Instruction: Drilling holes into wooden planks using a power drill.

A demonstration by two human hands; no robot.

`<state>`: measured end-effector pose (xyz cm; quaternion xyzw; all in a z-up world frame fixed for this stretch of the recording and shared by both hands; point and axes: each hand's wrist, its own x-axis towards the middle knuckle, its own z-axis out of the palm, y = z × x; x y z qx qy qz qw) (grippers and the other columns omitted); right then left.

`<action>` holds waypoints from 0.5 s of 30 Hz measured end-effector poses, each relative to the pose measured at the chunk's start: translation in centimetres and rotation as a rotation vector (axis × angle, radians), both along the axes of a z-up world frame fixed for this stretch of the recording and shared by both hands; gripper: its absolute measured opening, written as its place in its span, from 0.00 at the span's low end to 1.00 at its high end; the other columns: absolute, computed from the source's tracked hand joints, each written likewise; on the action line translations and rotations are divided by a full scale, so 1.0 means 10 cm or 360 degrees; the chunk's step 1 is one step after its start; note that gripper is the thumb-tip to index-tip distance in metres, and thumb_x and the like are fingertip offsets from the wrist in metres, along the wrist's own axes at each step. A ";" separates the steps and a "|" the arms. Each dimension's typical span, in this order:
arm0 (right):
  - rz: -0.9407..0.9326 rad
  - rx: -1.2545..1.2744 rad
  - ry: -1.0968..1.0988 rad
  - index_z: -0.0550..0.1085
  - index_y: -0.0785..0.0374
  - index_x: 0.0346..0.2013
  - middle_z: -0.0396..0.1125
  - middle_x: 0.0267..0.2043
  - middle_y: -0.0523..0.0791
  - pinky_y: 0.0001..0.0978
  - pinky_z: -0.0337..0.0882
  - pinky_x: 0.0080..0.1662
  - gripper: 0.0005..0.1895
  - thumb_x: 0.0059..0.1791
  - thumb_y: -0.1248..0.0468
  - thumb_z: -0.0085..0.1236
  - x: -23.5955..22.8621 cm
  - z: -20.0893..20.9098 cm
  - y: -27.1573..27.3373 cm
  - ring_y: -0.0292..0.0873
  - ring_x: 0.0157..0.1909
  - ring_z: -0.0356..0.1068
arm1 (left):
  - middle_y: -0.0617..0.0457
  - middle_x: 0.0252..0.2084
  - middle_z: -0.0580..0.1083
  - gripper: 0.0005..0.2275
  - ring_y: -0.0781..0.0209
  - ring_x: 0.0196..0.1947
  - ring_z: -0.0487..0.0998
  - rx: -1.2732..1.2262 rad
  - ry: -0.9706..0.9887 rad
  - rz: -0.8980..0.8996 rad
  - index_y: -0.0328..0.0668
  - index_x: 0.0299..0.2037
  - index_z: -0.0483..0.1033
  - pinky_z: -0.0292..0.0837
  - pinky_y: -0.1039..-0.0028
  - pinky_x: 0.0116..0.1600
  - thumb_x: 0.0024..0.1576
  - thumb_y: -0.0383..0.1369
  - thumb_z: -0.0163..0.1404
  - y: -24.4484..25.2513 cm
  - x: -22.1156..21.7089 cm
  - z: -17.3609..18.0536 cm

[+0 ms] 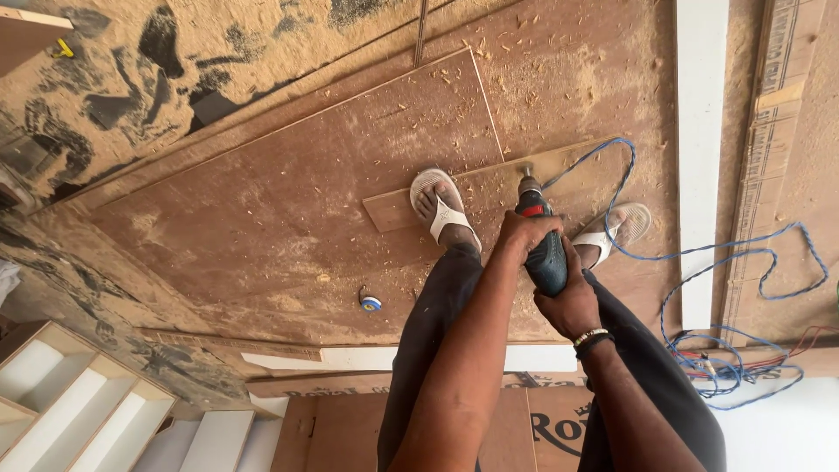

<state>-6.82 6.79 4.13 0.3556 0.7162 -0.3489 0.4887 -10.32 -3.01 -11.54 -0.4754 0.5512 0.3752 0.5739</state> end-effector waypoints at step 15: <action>0.0049 0.0074 0.0038 0.44 0.40 0.77 0.75 0.44 0.58 0.52 0.76 0.47 0.60 0.35 0.69 0.61 0.25 0.39 -0.06 0.62 0.44 0.76 | 0.46 0.33 0.78 0.26 0.57 0.28 0.80 0.0413 -0.0056 0.0481 0.36 0.51 0.73 0.80 0.66 0.35 0.57 0.53 0.54 -0.19 0.22 -0.63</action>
